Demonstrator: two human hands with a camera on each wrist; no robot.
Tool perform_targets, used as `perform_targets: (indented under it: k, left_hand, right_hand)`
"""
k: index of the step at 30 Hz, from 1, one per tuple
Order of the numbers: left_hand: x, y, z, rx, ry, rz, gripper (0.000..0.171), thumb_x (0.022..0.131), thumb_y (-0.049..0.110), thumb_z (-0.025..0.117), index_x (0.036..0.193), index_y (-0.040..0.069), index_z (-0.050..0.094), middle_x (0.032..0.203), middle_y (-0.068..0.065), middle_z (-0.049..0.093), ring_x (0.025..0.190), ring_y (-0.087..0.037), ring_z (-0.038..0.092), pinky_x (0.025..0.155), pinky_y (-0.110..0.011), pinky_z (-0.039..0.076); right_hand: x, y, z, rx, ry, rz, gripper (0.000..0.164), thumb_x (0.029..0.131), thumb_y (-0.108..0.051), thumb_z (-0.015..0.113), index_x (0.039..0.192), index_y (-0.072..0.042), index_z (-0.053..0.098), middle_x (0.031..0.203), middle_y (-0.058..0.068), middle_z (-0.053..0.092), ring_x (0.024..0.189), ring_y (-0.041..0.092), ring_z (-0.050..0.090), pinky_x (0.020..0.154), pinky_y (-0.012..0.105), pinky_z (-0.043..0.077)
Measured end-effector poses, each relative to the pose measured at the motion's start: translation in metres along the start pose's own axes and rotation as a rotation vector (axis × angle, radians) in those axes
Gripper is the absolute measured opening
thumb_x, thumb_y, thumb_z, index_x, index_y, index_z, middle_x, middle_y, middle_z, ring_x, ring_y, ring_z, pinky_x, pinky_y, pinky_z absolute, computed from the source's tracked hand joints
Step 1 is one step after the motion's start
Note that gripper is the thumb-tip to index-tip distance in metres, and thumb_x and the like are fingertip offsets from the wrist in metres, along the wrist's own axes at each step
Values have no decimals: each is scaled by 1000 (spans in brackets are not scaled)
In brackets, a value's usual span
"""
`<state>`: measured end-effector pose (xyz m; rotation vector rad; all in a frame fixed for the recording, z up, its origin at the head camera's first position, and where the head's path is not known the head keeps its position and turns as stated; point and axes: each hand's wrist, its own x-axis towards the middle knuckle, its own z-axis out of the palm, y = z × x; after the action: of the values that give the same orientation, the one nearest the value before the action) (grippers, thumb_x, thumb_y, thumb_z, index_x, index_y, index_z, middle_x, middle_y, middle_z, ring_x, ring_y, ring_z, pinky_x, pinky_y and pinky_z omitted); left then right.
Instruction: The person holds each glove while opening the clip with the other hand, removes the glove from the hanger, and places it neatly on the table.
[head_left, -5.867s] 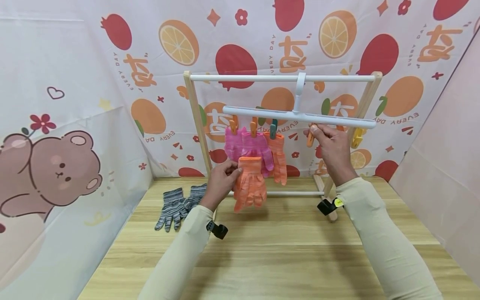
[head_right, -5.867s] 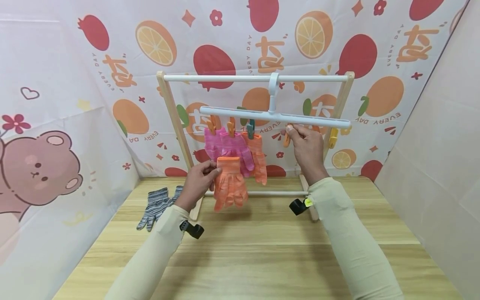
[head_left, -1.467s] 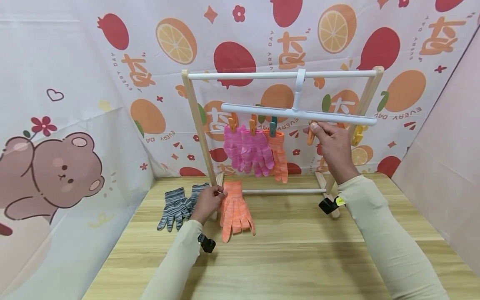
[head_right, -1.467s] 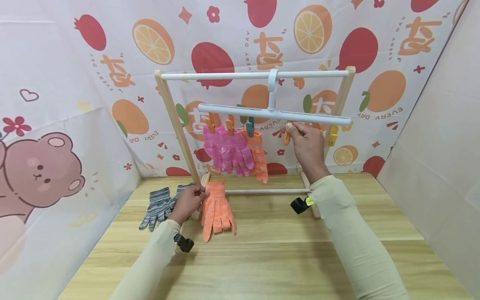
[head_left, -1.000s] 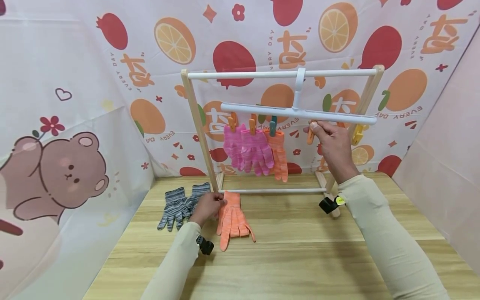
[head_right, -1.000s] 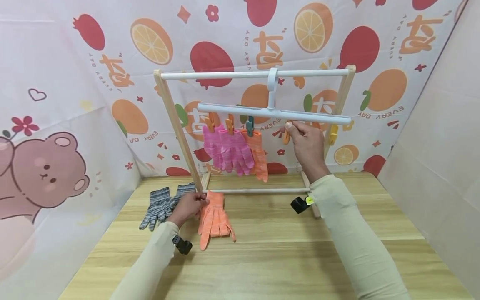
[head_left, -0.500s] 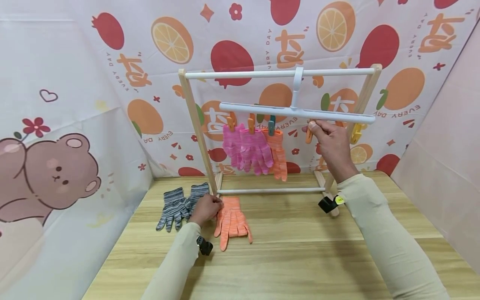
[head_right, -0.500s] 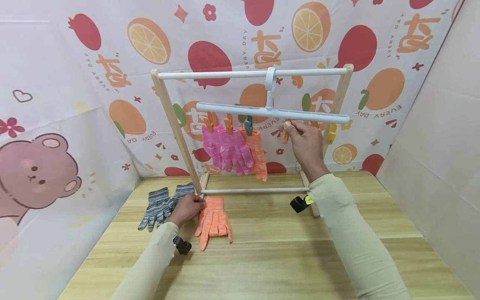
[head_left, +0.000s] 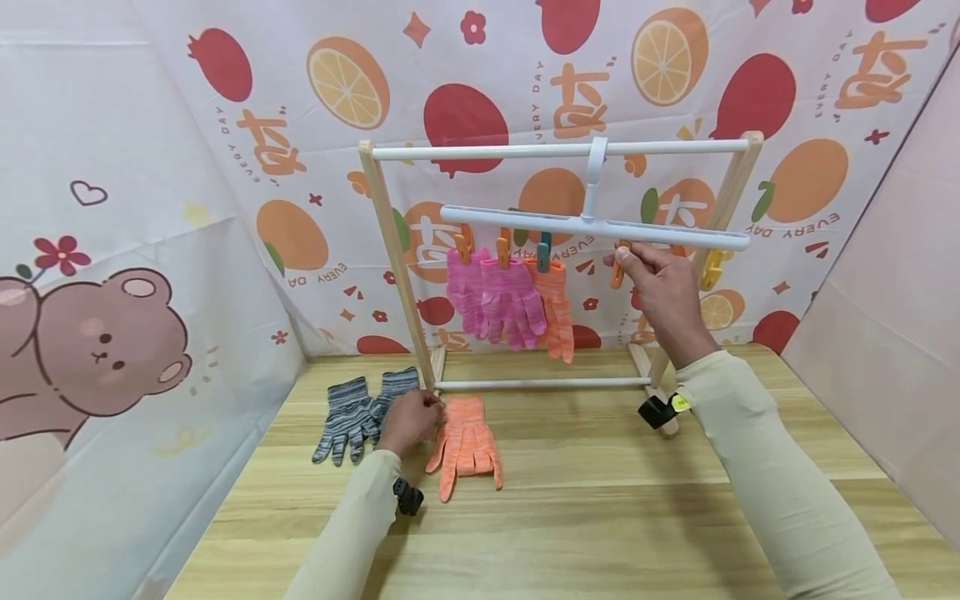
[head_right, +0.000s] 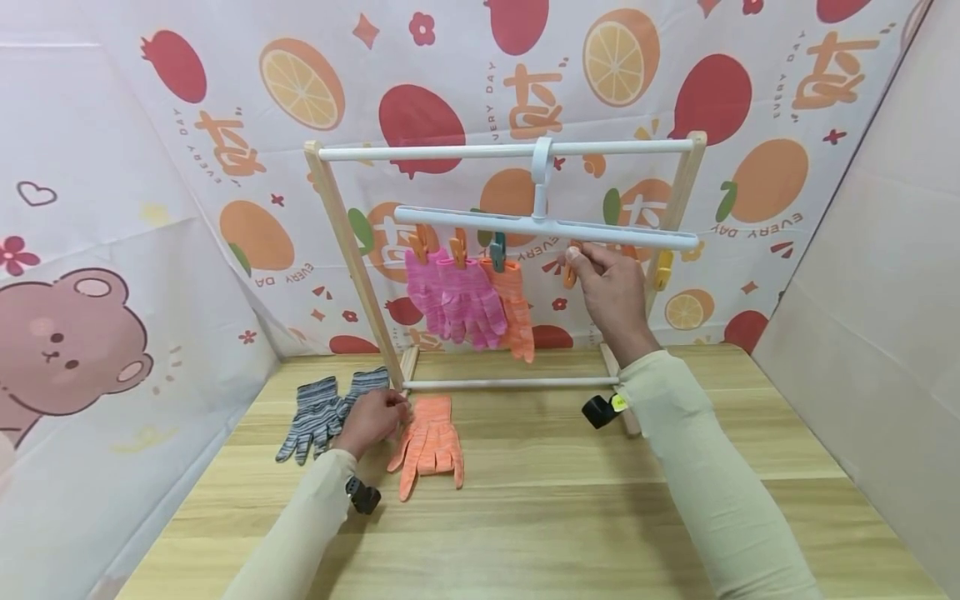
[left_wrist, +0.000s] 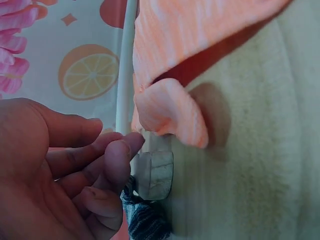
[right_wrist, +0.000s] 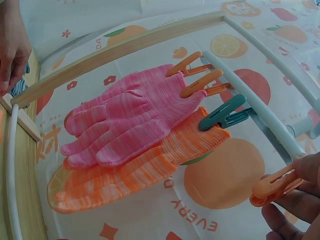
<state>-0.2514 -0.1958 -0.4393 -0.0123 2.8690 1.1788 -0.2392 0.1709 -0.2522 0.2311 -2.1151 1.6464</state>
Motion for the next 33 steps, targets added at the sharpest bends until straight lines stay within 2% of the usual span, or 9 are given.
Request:
perform_targets:
  k: [4, 6, 11, 14, 18, 22, 26, 30, 33]
  left_hand:
    - [0, 4, 0, 14, 16, 15, 22, 103, 22, 60, 110, 6, 74, 93, -7, 72, 60, -21, 63, 53, -35, 49]
    - [0, 7, 0, 15, 24, 41, 22, 103, 22, 60, 109, 6, 74, 90, -6, 71, 61, -19, 61, 53, -35, 47]
    - [-3, 26, -1, -29, 29, 105, 22, 104, 20, 60, 111, 4, 73, 93, -10, 72, 69, -18, 63, 58, -35, 50]
    - [-7, 42, 0, -68, 16, 145, 21, 104, 21, 59, 111, 6, 73, 97, -13, 72, 72, -24, 67, 58, -35, 53]
    - [-12, 62, 1, -95, -5, 207, 19, 105, 22, 59, 109, 10, 73, 91, -6, 70, 72, -31, 69, 55, -34, 53]
    - [-14, 77, 3, -76, -11, 285, 19, 105, 23, 59, 111, 11, 73, 87, 1, 70, 65, -25, 67, 54, -33, 52]
    - [-14, 89, 4, -65, -20, 349, 19, 104, 20, 60, 112, 9, 73, 91, -5, 72, 61, -20, 65, 55, -33, 52]
    - [-14, 101, 3, -71, -33, 377, 17, 104, 19, 60, 112, 10, 72, 93, -5, 72, 61, -18, 64, 55, -33, 52]
    - [-14, 108, 3, -78, -40, 390, 17, 104, 21, 60, 113, 12, 71, 92, -1, 70, 61, -15, 63, 55, -32, 53]
  right_hand:
    - [0, 0, -1, -29, -9, 0, 41, 101, -37, 64, 134, -13, 68, 108, 0, 74, 95, 14, 51, 74, 28, 37]
    - [0, 1, -1, -32, -20, 6, 43, 101, -38, 64, 136, -14, 67, 110, 1, 74, 84, 14, 50, 65, 26, 37]
    - [1, 2, -2, -33, -42, 28, 47, 99, -38, 66, 140, -14, 63, 114, 2, 74, 71, 11, 46, 53, 23, 34]
    - [1, 3, -2, -42, -47, 31, 49, 99, -38, 67, 140, -13, 63, 119, 5, 73, 86, 9, 54, 63, 24, 39]
    - [1, 3, -3, -34, -51, 34, 49, 99, -37, 67, 141, -11, 62, 126, 10, 70, 101, 11, 58, 76, 24, 45]
    - [1, 5, -5, -29, -47, 38, 50, 99, -38, 68, 139, -8, 63, 123, 11, 70, 102, 14, 59, 75, 22, 46]
    - [1, 8, -5, -45, -46, 50, 50, 99, -38, 67, 138, -7, 63, 124, 13, 70, 107, 20, 62, 79, 24, 47]
    - [2, 9, -4, -62, -43, 54, 50, 99, -39, 67, 139, -9, 63, 129, 13, 68, 117, 22, 63, 92, 31, 48]
    - [3, 11, -4, -75, -36, 44, 48, 100, -38, 66, 139, -10, 63, 129, 12, 69, 117, 18, 63, 90, 29, 48]
